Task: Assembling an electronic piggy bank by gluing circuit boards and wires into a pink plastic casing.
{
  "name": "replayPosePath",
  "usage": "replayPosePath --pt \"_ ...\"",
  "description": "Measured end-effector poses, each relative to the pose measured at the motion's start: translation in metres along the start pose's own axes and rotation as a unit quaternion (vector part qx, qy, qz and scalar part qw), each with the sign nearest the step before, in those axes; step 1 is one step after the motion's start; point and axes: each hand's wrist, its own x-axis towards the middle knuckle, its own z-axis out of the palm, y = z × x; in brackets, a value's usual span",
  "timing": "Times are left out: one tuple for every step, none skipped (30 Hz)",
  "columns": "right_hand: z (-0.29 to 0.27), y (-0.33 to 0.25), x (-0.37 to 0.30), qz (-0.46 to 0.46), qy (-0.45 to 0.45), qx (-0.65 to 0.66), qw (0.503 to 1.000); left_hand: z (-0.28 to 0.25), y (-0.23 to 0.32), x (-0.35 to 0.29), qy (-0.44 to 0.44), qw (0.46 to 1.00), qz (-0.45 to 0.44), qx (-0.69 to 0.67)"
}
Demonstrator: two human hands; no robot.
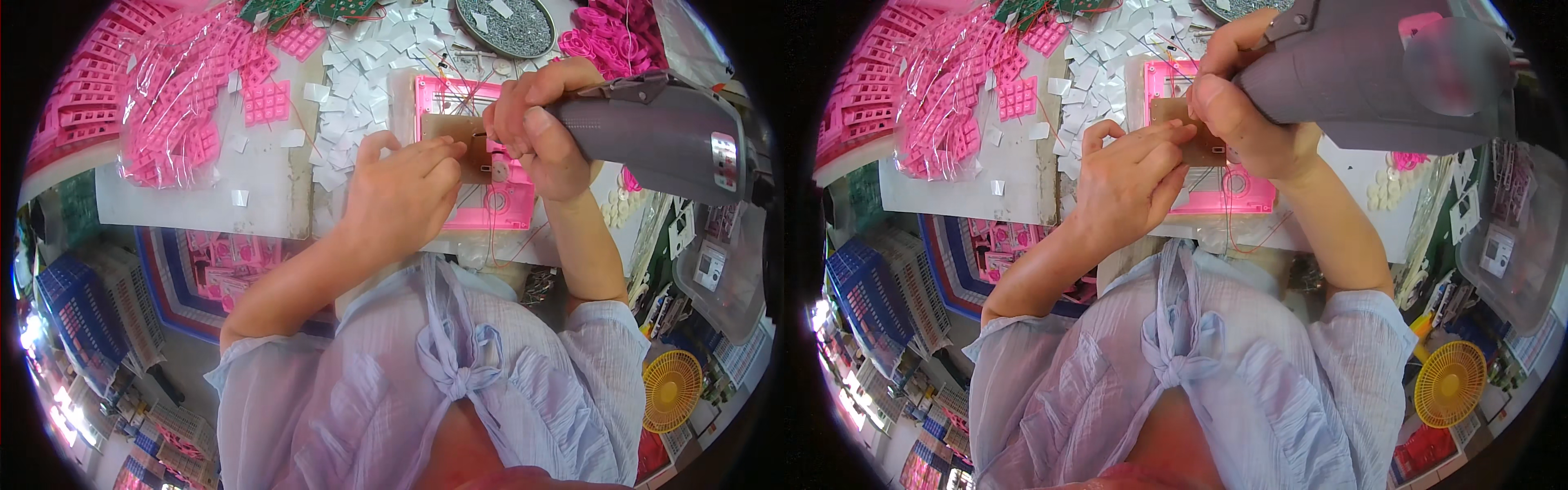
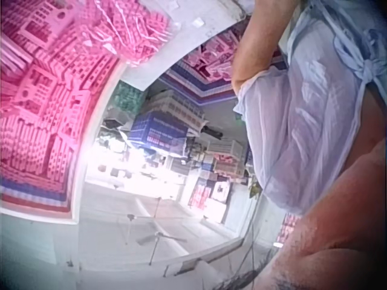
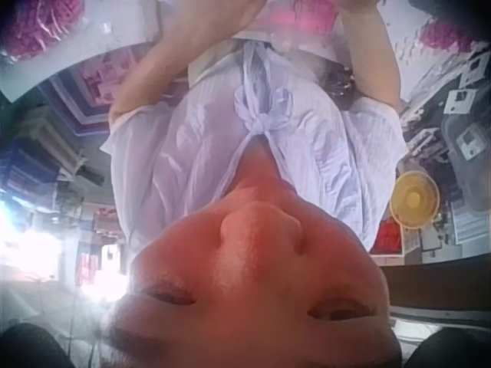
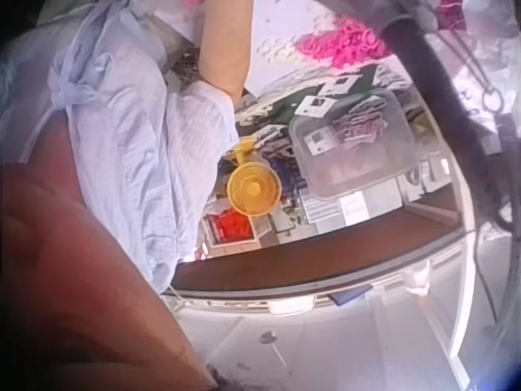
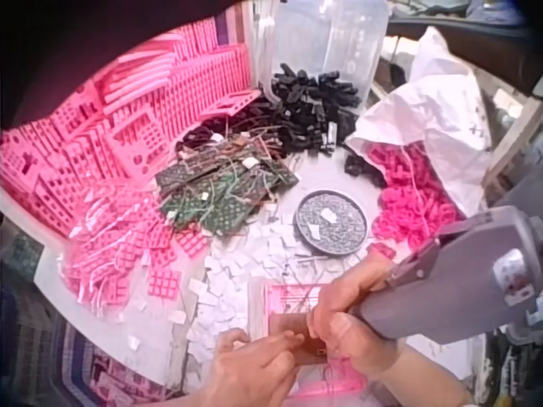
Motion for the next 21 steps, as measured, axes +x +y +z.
replayPosePath --pt "0.001 0.0 0.0 0.002 0.001 -0.002 1.0 0.001 0.0 0.0 0.001 1.0 -0.001 -0.002" --pt "0.003 0.0 0.0 0.005 0.003 -0.002 1.0 0.001 -0.001 -0.001 0.002 1.0 -0.003 -0.004" --pt "0.005 0.001 -0.001 0.009 0.006 -0.009 1.0 0.001 0.0 -0.001 0.002 1.0 -0.009 -0.01" --pt "0.008 0.001 -0.002 0.014 0.009 -0.015 1.0 0.001 0.0 -0.002 0.002 1.0 -0.015 -0.017" --pt "0.01 0.001 -0.002 0.017 0.012 -0.021 1.0 0.001 0.001 -0.002 0.002 1.0 -0.019 -0.022" --pt "0.007 0.001 -0.001 0.008 -0.004 -0.074 0.997 0.0 0.001 -0.002 0.003 1.0 -0.022 -0.023" --pt "0.002 0.0 0.0 -0.001 -0.02 -0.126 0.992 0.001 0.002 -0.002 0.005 0.999 -0.024 -0.023" --pt "0.002 -0.001 0.001 0.008 -0.016 -0.125 0.992 0.001 0.002 -0.001 0.006 0.999 -0.025 -0.022" --pt "0.001 -0.003 0.002 0.017 -0.013 -0.125 0.992 0.002 0.001 -0.001 0.019 0.999 -0.02 -0.02" --pt "0.006 -0.007 0.002 0.044 0.01 -0.071 0.996 0.003 0.001 0.0 0.031 0.999 -0.015 -0.017" --pt "0.01 -0.012 0.002 0.069 0.032 -0.016 0.997 0.004 -0.001 0.001 0.043 0.999 -0.009 -0.014" --pt "0.011 -0.02 0.007 0.04 0.0 0.012 0.999 0.004 -0.003 0.003 0.047 0.998 -0.025 -0.031" --pt "0.011 -0.032 0.012 0.01 -0.031 0.04 0.999 0.004 -0.004 0.007 0.051 0.997 -0.041 -0.049" --pt "0.013 -0.041 0.013 -0.02 -0.059 0.066 0.996 0.003 -0.003 0.01 0.053 0.995 -0.054 -0.07" --pt "0.018 -0.046 0.008 -0.015 -0.048 0.055 0.997 0.0 -0.001 0.011 0.047 0.993 -0.059 -0.089" --pt "0.025 -0.05 0.003 -0.01 -0.037 0.044 0.998 -0.003 0.003 0.012 0.042 0.991 -0.064 -0.108" --pt "0.024 -0.051 0.001 -0.007 -0.033 0.041 0.999 -0.005 0.005 0.016 0.04 0.989 -0.064 -0.127" --pt "0.024 -0.052 -0.001 -0.006 -0.028 0.037 0.999 -0.004 0.005 0.018 0.043 0.989 -0.056 -0.128" --pt "0.023 -0.053 -0.002 -0.007 -0.025 0.032 0.999 -0.002 0.005 0.019 0.046 0.989 -0.049 -0.129" --pt "0.023 -0.055 -0.004 -0.002 -0.015 0.03 0.999 0.0 0.004 0.019 0.046 0.99 -0.044 -0.129" --pt "0.022 -0.056 -0.005 -0.003 -0.008 0.03 1.0 0.001 0.004 0.021 0.05 0.99 -0.033 -0.124"
